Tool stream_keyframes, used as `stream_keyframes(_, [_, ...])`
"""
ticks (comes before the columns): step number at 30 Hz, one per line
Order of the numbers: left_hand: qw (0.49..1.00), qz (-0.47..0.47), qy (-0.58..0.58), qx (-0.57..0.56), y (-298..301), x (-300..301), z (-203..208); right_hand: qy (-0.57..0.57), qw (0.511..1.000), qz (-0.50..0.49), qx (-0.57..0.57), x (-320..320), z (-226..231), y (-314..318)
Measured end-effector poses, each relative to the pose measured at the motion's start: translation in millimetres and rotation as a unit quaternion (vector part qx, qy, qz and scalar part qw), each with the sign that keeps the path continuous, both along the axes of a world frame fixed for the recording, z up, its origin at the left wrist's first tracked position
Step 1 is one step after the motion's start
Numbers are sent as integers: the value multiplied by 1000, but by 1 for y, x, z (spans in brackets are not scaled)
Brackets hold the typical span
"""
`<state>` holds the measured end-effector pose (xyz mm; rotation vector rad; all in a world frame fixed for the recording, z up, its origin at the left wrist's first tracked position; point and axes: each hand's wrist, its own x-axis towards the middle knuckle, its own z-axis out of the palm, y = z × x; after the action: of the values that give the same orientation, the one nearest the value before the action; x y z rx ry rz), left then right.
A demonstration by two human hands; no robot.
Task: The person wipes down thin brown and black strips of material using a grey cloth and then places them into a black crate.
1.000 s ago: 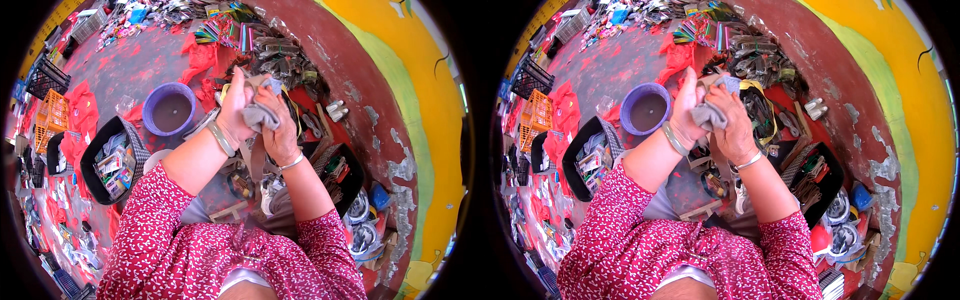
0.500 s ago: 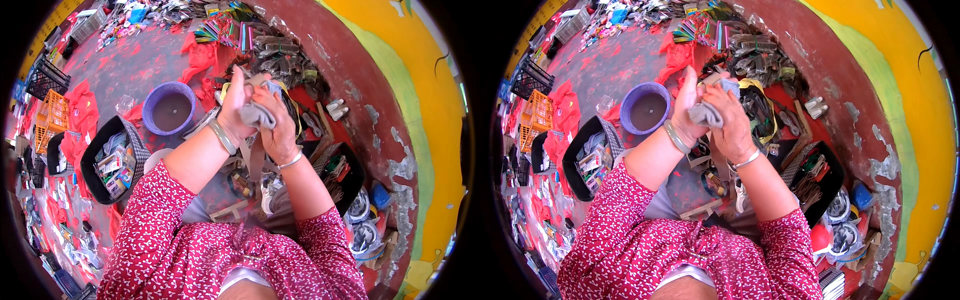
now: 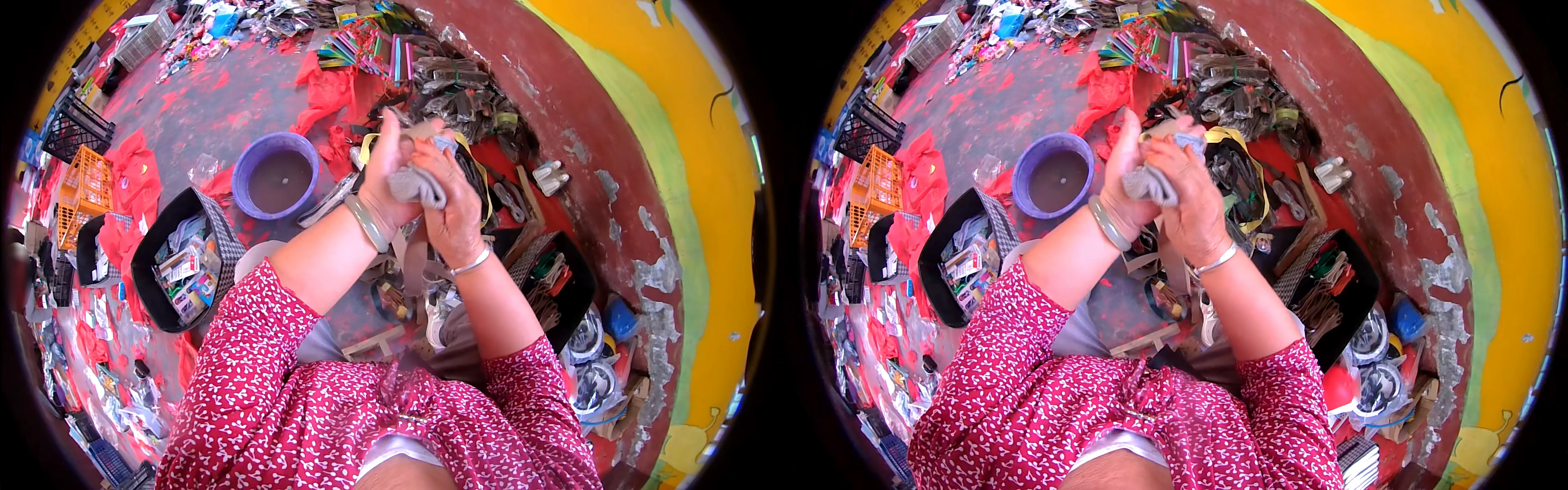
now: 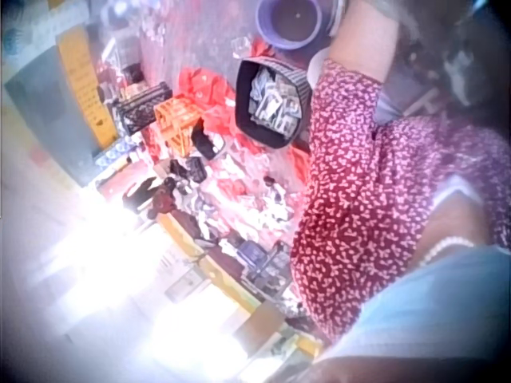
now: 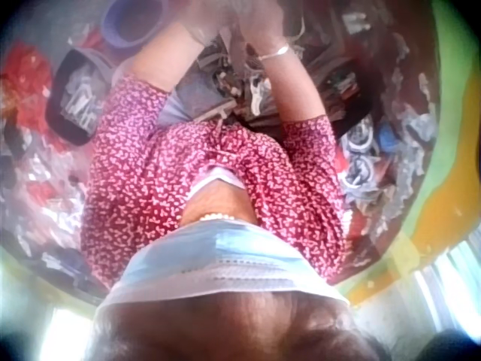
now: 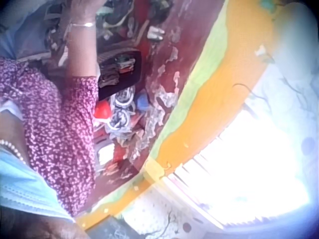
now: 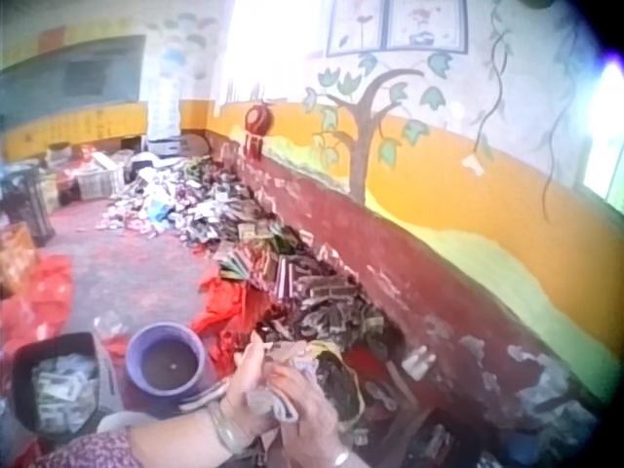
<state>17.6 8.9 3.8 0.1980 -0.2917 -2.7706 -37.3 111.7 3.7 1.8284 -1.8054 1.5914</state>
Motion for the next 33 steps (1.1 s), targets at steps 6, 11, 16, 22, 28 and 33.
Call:
stream_keyframes(6, [998,-57,15,-19,23,2,7,-264,964,-40,-16,-37,-16,-9])
stream_keyframes(11, [998,45,-45,-21,-4,-2,15,-92,995,-6,-27,2,-11,-2])
stream_keyframes(16, [999,-28,20,15,24,0,5,-61,996,-58,-4,-18,1,-6])
stream_keyframes(22, [997,-67,22,-5,19,-4,-6,-434,894,-110,-15,-66,-19,-7])
stream_keyframes(28, [999,20,21,-40,-4,-11,-1,-625,775,87,22,-96,-1,35])
stream_keyframes(33, [997,57,50,-34,-13,-8,1,-616,739,166,216,-57,7,31])
